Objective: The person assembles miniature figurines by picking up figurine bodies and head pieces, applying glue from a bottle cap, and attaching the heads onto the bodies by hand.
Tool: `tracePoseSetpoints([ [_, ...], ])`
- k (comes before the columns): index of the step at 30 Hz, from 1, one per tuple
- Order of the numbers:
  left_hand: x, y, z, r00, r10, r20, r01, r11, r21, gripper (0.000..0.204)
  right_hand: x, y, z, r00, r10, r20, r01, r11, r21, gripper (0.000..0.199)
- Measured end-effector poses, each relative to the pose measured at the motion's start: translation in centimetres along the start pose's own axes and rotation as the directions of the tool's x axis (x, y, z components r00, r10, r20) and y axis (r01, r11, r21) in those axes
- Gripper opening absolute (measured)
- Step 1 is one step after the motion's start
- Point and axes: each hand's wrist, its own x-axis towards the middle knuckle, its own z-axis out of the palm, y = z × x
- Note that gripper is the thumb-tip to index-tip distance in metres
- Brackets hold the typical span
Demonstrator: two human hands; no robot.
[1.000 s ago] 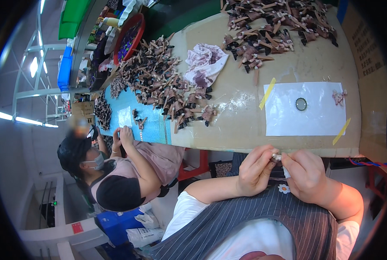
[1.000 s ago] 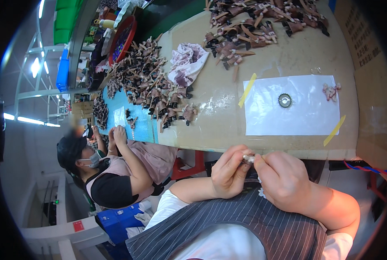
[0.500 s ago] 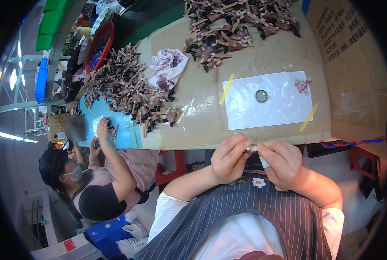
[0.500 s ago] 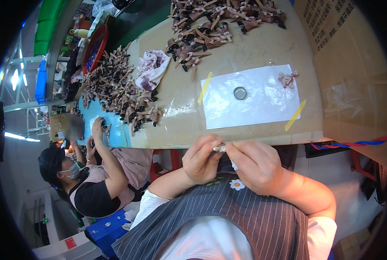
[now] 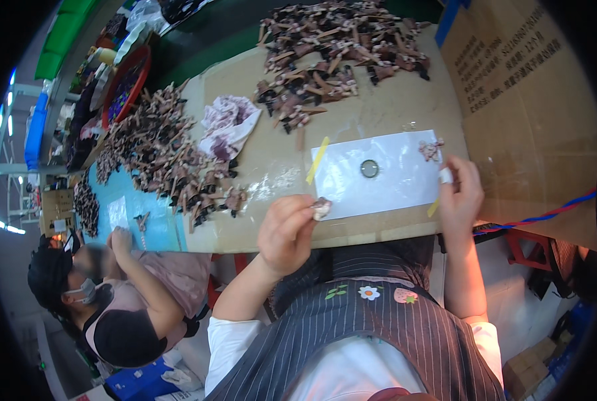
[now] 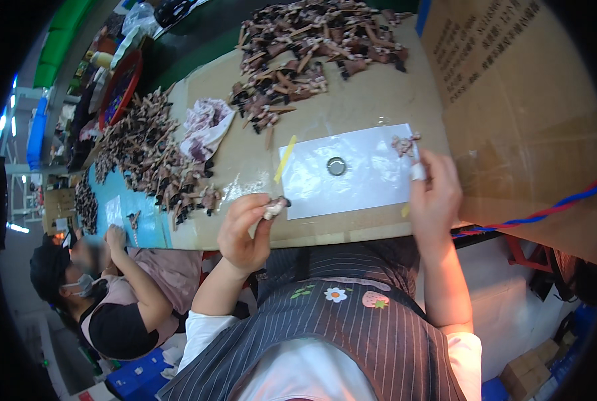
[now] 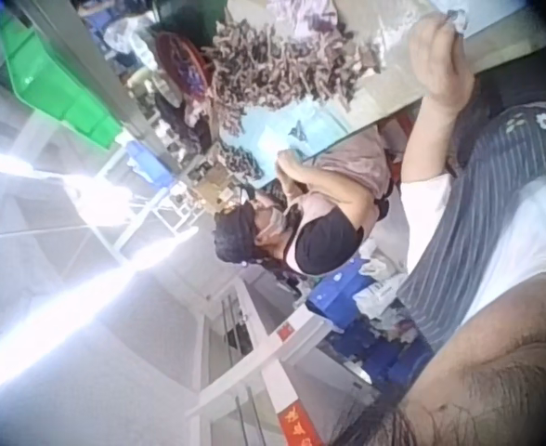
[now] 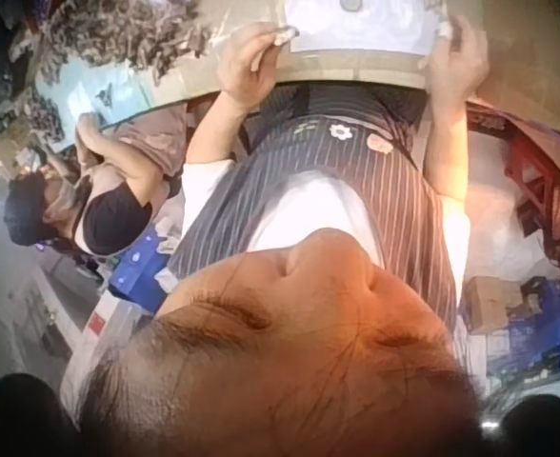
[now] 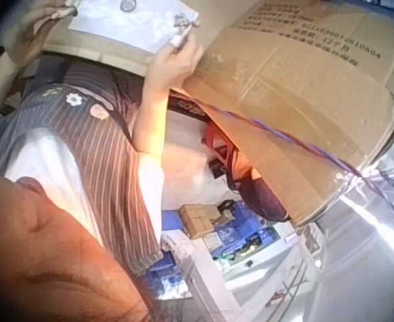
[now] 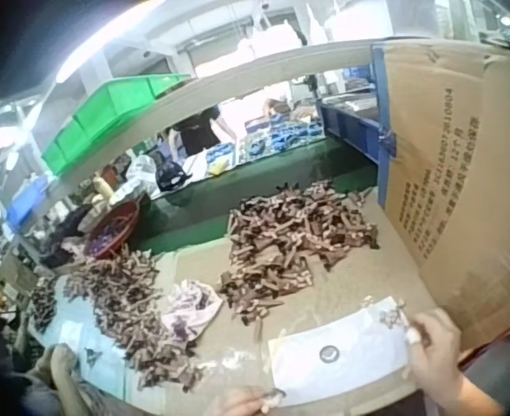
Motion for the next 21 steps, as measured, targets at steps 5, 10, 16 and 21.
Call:
tracePoseSetpoints([
  [5, -0.4, -1.3, 0.2, 0.976, 0.216, -0.015, -0.215, 0.975, 0.057, 0.028, 1.6, 1.6, 0.6, 0.998, -0.057, 0.010, 0.058, 0.993, -0.103, 0.024],
  [10, -0.9, -1.5, -0.1, 0.973, 0.231, 0.004, -0.231, 0.968, 0.096, 0.029, 1.7, 1.8, 1.4, 1.000, -0.003, 0.027, 0.005, 0.995, -0.096, 0.026],
  [16, -0.4, -2.2, -0.8, 0.992, 0.128, -0.001, -0.127, 0.983, 0.132, 0.029, 1.2, 1.8, 1.1, 0.995, -0.062, 0.072, 0.070, 0.991, -0.115, 0.023],
  [21, 1.7, -6.0, -3.7, 0.926, -0.374, -0.056, 0.378, 0.914, 0.151, 0.026, 0.4, 1.9, 0.4, 0.997, 0.018, 0.074, -0.010, 0.995, -0.103, 0.017],
])
